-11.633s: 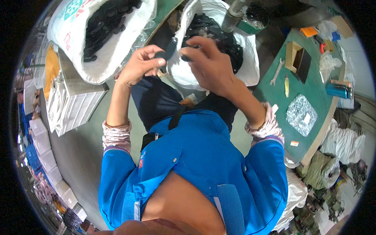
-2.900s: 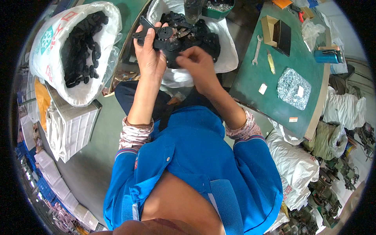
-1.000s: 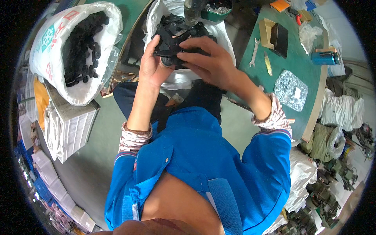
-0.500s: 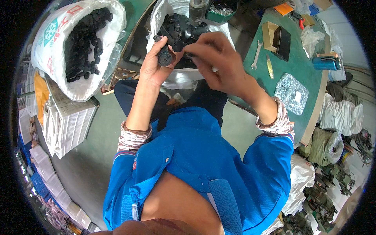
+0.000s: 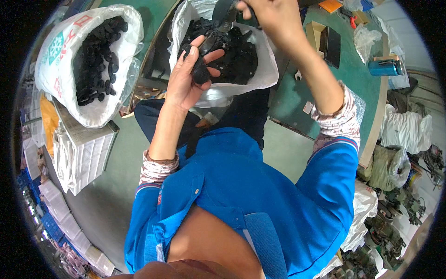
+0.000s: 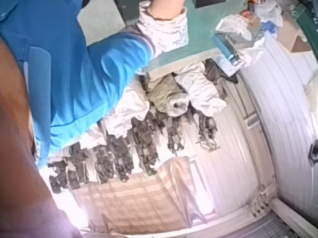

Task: The person repeatedly picks small black plastic parts from a white sack, places them into a machine, and then transfers the processed parts into a second white sack. The person handles the parts one at a time in a repetitive cycle.

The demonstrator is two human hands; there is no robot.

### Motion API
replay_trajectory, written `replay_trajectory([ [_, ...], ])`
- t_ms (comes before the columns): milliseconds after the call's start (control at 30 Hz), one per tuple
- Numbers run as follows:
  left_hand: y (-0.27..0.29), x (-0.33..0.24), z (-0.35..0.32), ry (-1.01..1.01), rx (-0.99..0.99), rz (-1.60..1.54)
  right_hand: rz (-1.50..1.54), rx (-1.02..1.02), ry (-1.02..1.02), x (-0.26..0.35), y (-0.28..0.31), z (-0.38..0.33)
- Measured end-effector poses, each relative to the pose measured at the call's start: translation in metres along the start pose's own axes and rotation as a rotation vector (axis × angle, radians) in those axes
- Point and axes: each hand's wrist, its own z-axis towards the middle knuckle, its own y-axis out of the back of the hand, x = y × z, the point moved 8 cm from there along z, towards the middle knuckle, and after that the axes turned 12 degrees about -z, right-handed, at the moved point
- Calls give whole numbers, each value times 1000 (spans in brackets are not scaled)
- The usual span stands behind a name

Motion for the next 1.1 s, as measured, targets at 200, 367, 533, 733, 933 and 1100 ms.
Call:
replay_trajectory([
  [200,-2,-3,4,-36,19,50,21,181,-142,-8,-10,42],
  [367,2,-6,6,-77,1,-19,99,237,-253,-25,-22,42],
  [533,12,-3,12,-60,13,-207,252,362,-283,-69,-32,-22],
  [733,9,11,12,26,39,-210,-866,302,943,-35,-71,-104],
  [933,7,13,4,40,30,-131,-711,306,1105,-22,-73,-125],
  [1100,-10,1,7,-92,90,-18,-632,88,908,12,-35,-98],
])
